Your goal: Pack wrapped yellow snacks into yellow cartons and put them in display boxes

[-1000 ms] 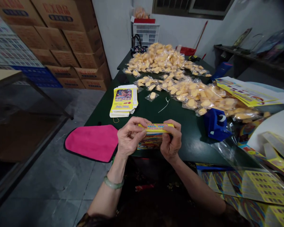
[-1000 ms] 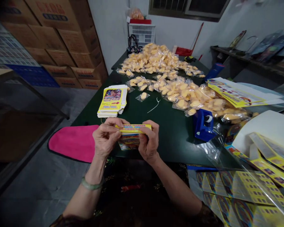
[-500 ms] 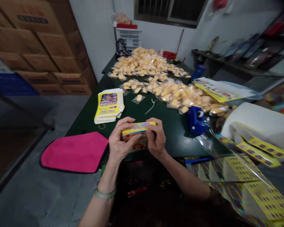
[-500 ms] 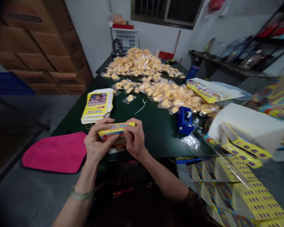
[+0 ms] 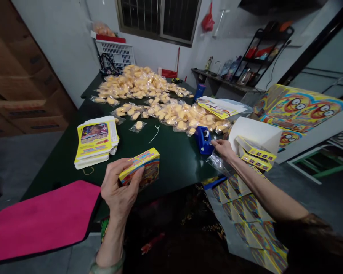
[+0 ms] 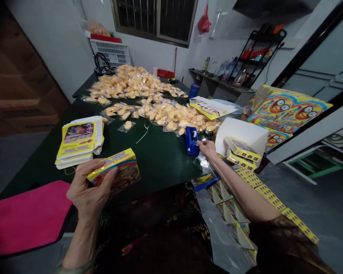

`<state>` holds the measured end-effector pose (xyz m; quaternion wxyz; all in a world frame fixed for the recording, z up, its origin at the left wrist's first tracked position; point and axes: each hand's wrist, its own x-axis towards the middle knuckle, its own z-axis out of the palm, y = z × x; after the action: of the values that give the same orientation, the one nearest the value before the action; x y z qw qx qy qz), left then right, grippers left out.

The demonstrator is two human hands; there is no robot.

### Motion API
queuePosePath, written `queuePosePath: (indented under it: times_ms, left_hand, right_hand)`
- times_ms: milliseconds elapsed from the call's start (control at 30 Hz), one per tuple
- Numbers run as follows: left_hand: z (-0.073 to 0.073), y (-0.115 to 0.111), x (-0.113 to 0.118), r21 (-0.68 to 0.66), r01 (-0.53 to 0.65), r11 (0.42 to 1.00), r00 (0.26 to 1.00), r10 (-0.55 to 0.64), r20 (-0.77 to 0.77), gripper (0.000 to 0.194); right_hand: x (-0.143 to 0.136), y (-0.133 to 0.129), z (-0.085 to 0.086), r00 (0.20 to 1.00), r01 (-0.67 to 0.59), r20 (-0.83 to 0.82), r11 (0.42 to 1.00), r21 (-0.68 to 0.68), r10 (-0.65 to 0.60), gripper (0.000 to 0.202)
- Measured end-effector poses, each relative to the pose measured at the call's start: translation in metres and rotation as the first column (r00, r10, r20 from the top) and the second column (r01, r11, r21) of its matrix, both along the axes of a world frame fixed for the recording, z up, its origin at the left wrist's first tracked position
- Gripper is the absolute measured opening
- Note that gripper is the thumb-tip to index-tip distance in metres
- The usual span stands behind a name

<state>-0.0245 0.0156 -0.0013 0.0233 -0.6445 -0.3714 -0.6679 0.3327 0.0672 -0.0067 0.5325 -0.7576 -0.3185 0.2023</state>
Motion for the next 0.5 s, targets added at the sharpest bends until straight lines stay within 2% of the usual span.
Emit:
queuePosePath:
  times_ms: [100, 233, 367, 500]
  left_hand:
    - [0.0, 0.001, -0.001, 0.008, 0.018, 1.0, 1.0, -0.018, -0.006, 0.029]
    - [-0.001, 0.002, -0.002, 0.017, 0.041, 0.999, 0.999, -0.041, -0.002, 0.03]
    - [-0.003, 0.004, -0.002, 0.013, 0.058, 0.998, 0.998, -0.058, 0.012, 0.031]
    - [-0.004, 0.005, -0.002, 0.015, 0.077, 0.997, 0.997, -0.077, 0.022, 0.031]
  right_hand:
    - [-0.001, 0.007, 0.007, 0.991, -0.039, -0.129, 0.995, -0.091, 0.027, 0.025]
    - [-0.006, 0.012, 0.01, 0.96, -0.018, -0.28, 0.993, -0.114, -0.015, 0.02]
    - [-0.01, 0.013, 0.004, 0.928, 0.064, -0.367, 0.998, -0.028, -0.07, 0.017]
    - [-0.022, 0.004, -0.018, 0.927, 0.125, -0.37, 0.981, 0.15, -0.062, 0.018]
